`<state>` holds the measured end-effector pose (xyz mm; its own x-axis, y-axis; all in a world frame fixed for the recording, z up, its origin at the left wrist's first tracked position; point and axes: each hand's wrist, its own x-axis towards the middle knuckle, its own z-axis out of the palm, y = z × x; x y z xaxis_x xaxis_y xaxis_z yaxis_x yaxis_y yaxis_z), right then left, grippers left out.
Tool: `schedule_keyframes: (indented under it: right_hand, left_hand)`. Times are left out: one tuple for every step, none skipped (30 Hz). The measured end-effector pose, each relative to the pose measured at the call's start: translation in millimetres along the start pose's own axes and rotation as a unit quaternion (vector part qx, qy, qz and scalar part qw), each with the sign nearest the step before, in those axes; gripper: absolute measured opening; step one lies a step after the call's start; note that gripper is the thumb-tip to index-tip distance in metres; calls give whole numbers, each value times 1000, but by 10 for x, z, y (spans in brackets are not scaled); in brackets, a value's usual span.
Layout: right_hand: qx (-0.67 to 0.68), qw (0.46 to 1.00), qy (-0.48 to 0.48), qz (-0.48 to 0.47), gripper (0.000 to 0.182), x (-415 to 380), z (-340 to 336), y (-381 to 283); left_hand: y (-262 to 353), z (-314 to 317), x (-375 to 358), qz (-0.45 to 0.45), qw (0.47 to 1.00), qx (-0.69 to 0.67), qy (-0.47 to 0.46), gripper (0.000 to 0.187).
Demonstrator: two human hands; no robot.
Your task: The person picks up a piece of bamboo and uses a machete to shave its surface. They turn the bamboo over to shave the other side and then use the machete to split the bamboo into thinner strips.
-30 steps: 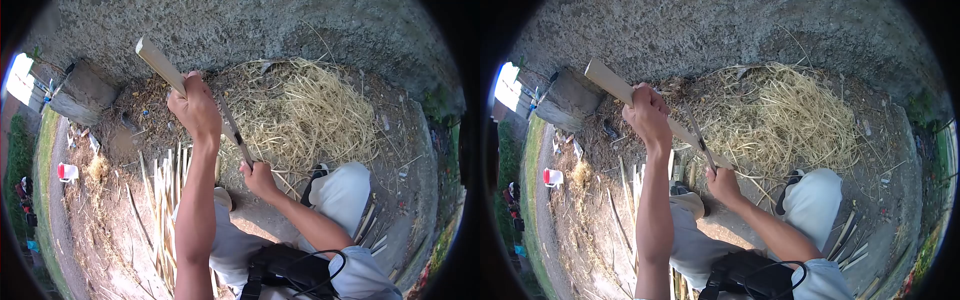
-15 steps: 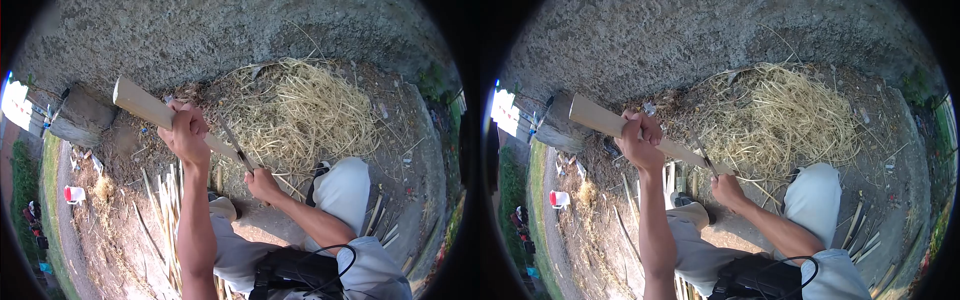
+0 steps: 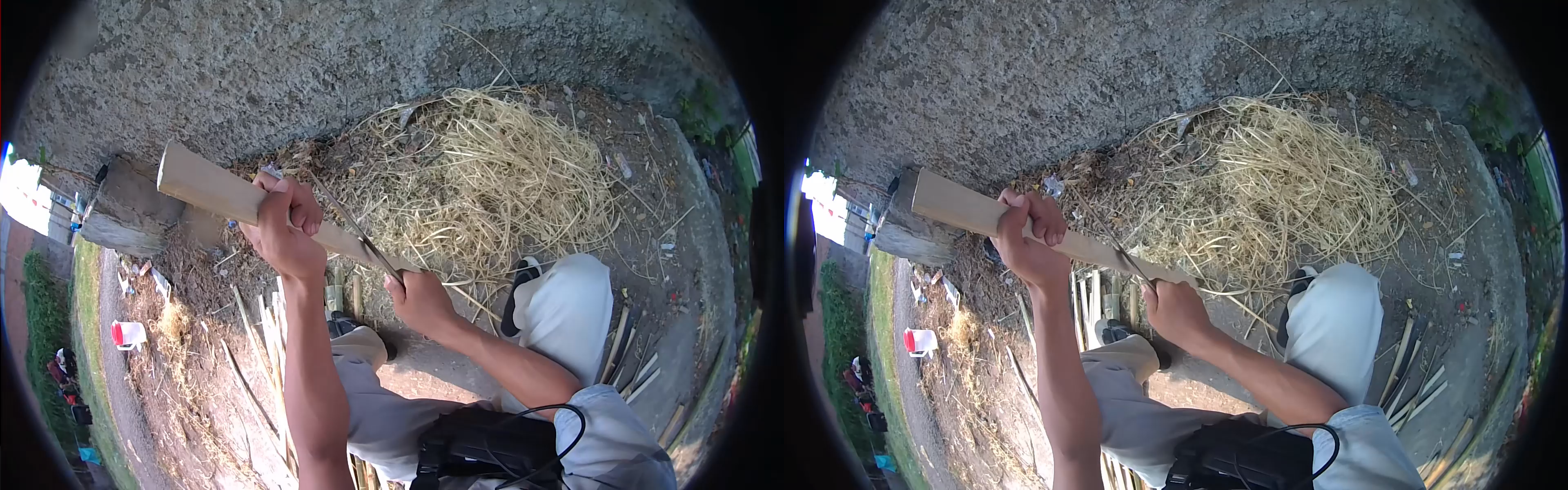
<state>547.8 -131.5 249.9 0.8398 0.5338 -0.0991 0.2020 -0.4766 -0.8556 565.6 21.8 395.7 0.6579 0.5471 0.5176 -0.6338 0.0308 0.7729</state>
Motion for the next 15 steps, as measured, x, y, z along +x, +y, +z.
schedule_keyframes:
  right_hand:
    - [1, 999, 28, -24, 38, -40, 107, 64]
    - [2, 997, 59, -50, 36, -45, 245, 188]
    - [2, 993, 93, -79, 35, -34, 367, 313]
    - [-19, 999, 45, 8, 35, -31, 439, 511]
    - [-37, 998, 10, 52, 36, -33, 477, 738]
    - [-55, 994, -23, 95, 37, -25, 497, 961]
    - [-69, 986, -55, 138, 39, 1, 514, 1041]
    - [-36, 986, -65, 151, 38, 37, 425, 902]
    - [-4, 984, -74, 164, 37, 69, 328, 743]
    - [2, 990, -64, 125, 37, 62, 244, 631]
    - [7, 995, -55, 86, 36, 51, 202, 548]
    - [-19, 1000, -3, 6, 36, 33, 217, 491]
    - [-11, 1000, 1, -4, 36, 15, 272, 493]
    - [-1, 1000, 6, -13, 36, -11, 328, 507]
    - [8, 1000, 13, -21, 36, -45, 371, 539]
  left_hand:
    - [-7, 10, -37, -8, 1000, -3, -3, 28]
    - [-8, 42, -56, -12, 1000, -9, -9, 27]
    - [-3, 70, -62, -13, 1000, -15, -18, 27]
    - [-6, 65, -64, 0, 1000, -5, -16, 25]
    - [0, 49, -64, 1, 1000, -8, -14, 25]
    - [7, 23, -61, 3, 1000, -11, -14, 25]
    - [13, -5, -34, 6, 1000, -14, -16, 25]
    - [11, -35, 24, 3, 1000, -25, -20, 25]
    - [2, -83, 47, -3, 999, -34, -16, 25]
    - [-9, -129, 30, -10, 999, -43, -5, 25]
    - [-3, -119, 12, -7, 999, -42, -5, 25]
    - [-1, -91, 0, -5, 999, -40, -7, 25]
    - [5, -63, -10, -4, 999, -38, -10, 25]
    - [7, -58, -26, -13, 999, -48, -18, 24]
    - [-6, -59, -64, -11, 999, -42, -15, 24]
